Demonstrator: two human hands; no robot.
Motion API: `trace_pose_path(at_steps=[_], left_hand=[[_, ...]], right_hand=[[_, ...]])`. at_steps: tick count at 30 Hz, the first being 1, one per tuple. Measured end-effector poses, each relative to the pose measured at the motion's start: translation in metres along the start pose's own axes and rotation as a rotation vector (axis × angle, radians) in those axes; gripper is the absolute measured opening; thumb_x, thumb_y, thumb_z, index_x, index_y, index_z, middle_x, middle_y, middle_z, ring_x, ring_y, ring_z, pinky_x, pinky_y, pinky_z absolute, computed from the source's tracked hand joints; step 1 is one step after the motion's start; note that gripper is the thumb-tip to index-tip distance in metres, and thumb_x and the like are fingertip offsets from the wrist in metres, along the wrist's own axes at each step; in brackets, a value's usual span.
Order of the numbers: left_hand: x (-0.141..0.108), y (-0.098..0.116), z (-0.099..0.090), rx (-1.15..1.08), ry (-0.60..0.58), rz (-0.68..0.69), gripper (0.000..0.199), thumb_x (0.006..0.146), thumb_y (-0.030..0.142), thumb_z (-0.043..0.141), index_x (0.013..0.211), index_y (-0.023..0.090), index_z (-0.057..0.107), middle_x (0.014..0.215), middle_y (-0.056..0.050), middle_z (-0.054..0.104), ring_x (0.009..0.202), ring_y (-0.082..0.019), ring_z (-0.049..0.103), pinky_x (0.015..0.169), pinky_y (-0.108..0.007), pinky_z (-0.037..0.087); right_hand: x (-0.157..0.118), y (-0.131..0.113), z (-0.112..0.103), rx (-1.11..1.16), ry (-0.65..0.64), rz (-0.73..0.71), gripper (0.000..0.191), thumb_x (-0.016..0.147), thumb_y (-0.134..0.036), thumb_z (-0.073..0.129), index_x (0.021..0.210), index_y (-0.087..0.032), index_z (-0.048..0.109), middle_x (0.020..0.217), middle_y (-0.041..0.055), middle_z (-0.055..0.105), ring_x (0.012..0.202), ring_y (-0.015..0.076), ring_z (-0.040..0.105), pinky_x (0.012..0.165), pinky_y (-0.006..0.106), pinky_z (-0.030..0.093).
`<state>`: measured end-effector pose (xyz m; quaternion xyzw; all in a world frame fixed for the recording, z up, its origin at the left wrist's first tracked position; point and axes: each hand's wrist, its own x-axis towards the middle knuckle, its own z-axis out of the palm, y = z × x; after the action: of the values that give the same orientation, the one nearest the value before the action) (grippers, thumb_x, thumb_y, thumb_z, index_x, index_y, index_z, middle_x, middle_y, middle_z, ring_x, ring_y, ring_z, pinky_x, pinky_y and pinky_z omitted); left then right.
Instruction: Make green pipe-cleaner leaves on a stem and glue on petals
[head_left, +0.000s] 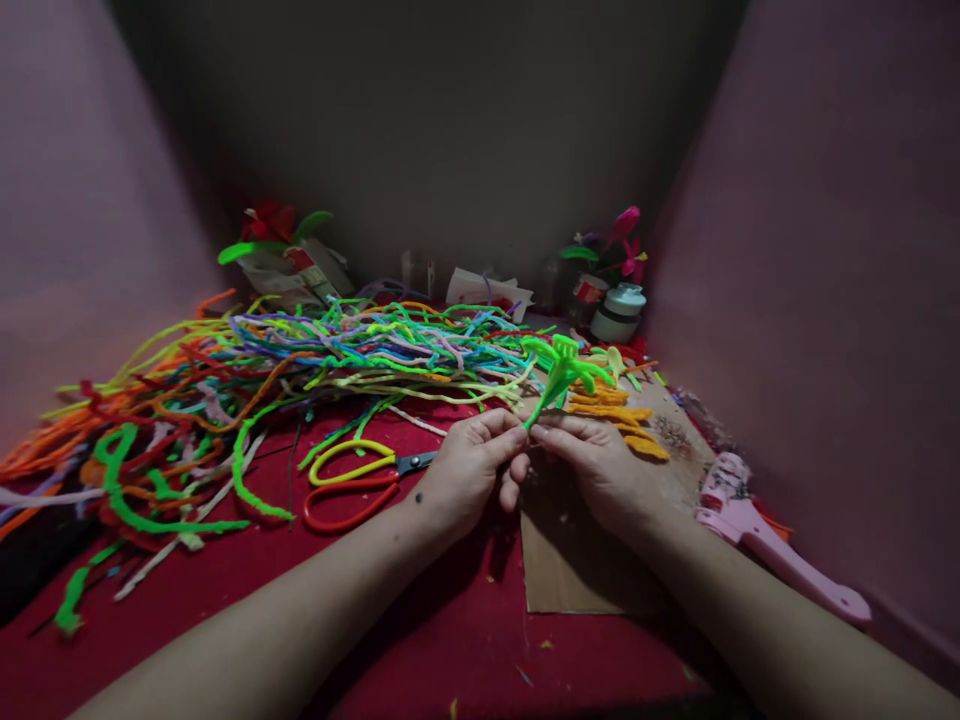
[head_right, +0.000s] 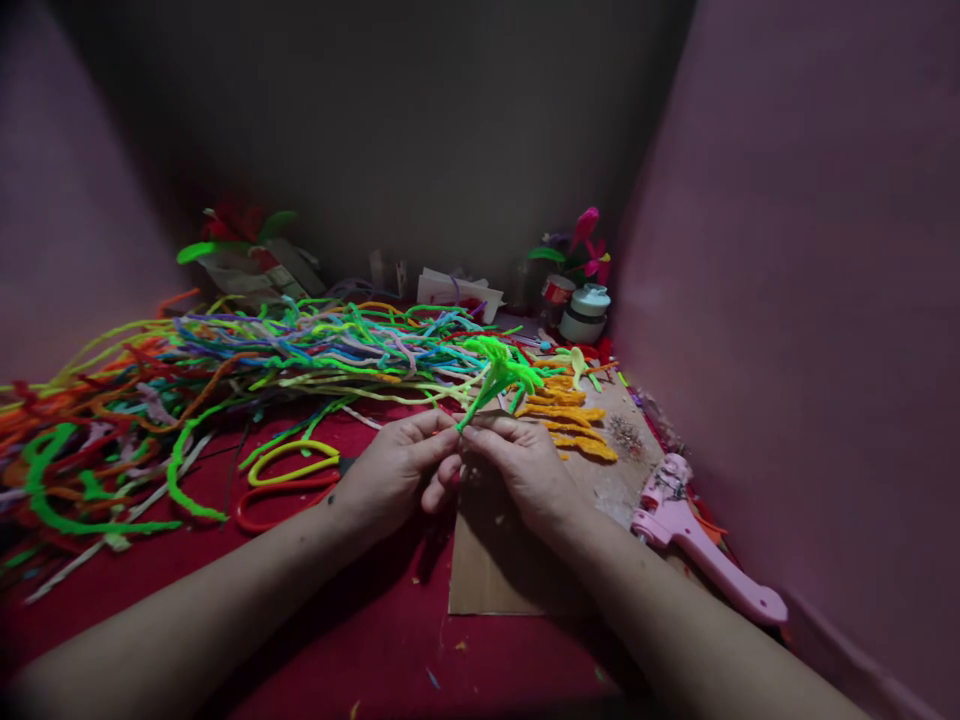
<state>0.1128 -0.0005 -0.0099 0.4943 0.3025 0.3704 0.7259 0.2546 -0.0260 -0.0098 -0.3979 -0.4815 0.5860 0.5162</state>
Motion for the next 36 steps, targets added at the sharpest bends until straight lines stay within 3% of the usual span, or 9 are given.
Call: trace_pose_path(at_steps=[6, 11, 13, 15, 19, 21, 23, 28, 36], left_hand=[[0.002, 0.0, -0.007, -0.332, -0.196, -0.154, 0.016, 0.082, 0.028, 0.057, 0.075, 0.015, 0.049, 0.048, 0.009, 0.046, 0.026, -0.001, 0.027, 0.032, -0.016, 0.035], [0.004, 0.003, -0.011, -0.277, -0.312, -0.187, 0.021, 0.082, 0.033, 0.057, 0.076, 0.014, 0.052, 0.046, 0.009, 0.043, 0.025, -0.001, 0.024, 0.031, -0.016, 0.033], [0.003, 0.005, -0.008, -0.152, -0.271, -0.138, 0.023, 0.082, 0.036, 0.055, 0.075, 0.014, 0.051, 0.047, 0.008, 0.046, 0.026, -0.002, 0.031, 0.032, -0.016, 0.032], [0.001, 0.006, -0.004, 0.049, -0.157, -0.044, 0.022, 0.084, 0.036, 0.052, 0.078, 0.015, 0.051, 0.051, 0.006, 0.051, 0.031, -0.004, 0.04, 0.035, -0.016, 0.033], [-0.004, 0.001, 0.0, 0.594, 0.08, 0.276, 0.013, 0.082, 0.031, 0.053, 0.083, 0.018, 0.054, 0.063, 0.003, 0.056, 0.051, -0.009, 0.052, 0.051, -0.02, 0.042], [-0.006, -0.003, -0.001, 0.85, 0.127, 0.444, 0.008, 0.083, 0.026, 0.051, 0.084, 0.02, 0.056, 0.071, 0.0, 0.059, 0.061, -0.012, 0.055, 0.061, -0.022, 0.043], [-0.007, -0.007, -0.004, 1.023, 0.136, 0.526, 0.011, 0.085, 0.024, 0.047, 0.088, 0.021, 0.057, 0.076, -0.002, 0.061, 0.067, -0.013, 0.057, 0.066, -0.023, 0.042], [-0.008, -0.01, -0.007, 1.187, 0.141, 0.486, 0.016, 0.088, 0.024, 0.04, 0.092, 0.019, 0.056, 0.077, -0.004, 0.061, 0.065, -0.015, 0.056, 0.063, -0.024, 0.04], [-0.008, -0.009, -0.007, 1.167, 0.127, 0.463, 0.02, 0.089, 0.022, 0.038, 0.094, 0.02, 0.057, 0.073, -0.002, 0.059, 0.06, -0.012, 0.05, 0.061, -0.022, 0.037]], right_hand=[[0.004, 0.002, 0.0, 0.073, 0.082, -0.025, 0.01, 0.067, -0.028, 0.07, 0.064, -0.019, 0.067, 0.064, -0.0008, 0.062, 0.062, 0.0127, 0.054, 0.064, 0.027, 0.042], [0.003, 0.004, 0.0, 0.071, 0.028, -0.056, 0.01, 0.072, -0.027, 0.067, 0.069, -0.018, 0.069, 0.064, 0.0003, 0.063, 0.062, 0.0134, 0.055, 0.066, 0.029, 0.044], [0.001, 0.004, 0.001, 0.087, 0.0, -0.056, 0.016, 0.076, -0.031, 0.062, 0.08, -0.018, 0.07, 0.068, 0.0023, 0.065, 0.064, 0.0153, 0.058, 0.067, 0.03, 0.045], [-0.001, 0.002, 0.002, 0.081, -0.004, -0.066, 0.021, 0.079, -0.035, 0.059, 0.087, -0.018, 0.07, 0.07, 0.0035, 0.066, 0.065, 0.0167, 0.059, 0.065, 0.03, 0.045], [-0.002, -0.002, 0.0, -0.038, 0.106, -0.164, 0.015, 0.076, -0.03, 0.064, 0.083, -0.02, 0.071, 0.072, 0.0021, 0.064, 0.069, 0.0164, 0.058, 0.064, 0.028, 0.044], [-0.001, -0.003, -0.001, -0.089, 0.138, -0.186, 0.014, 0.075, -0.029, 0.064, 0.081, -0.02, 0.072, 0.073, 0.0016, 0.063, 0.07, 0.0159, 0.056, 0.065, 0.028, 0.044], [-0.001, -0.003, -0.002, -0.121, 0.147, -0.18, 0.015, 0.076, -0.03, 0.063, 0.081, -0.019, 0.072, 0.072, 0.0014, 0.062, 0.069, 0.0156, 0.055, 0.065, 0.028, 0.043], [-0.001, -0.001, -0.002, -0.161, 0.158, -0.142, 0.017, 0.075, -0.03, 0.064, 0.082, -0.017, 0.072, 0.073, 0.0027, 0.062, 0.069, 0.0161, 0.054, 0.068, 0.03, 0.044], [0.0, -0.001, -0.001, -0.177, 0.133, -0.17, 0.015, 0.076, -0.031, 0.063, 0.076, -0.018, 0.071, 0.073, 0.0026, 0.063, 0.07, 0.0169, 0.055, 0.068, 0.029, 0.042]])
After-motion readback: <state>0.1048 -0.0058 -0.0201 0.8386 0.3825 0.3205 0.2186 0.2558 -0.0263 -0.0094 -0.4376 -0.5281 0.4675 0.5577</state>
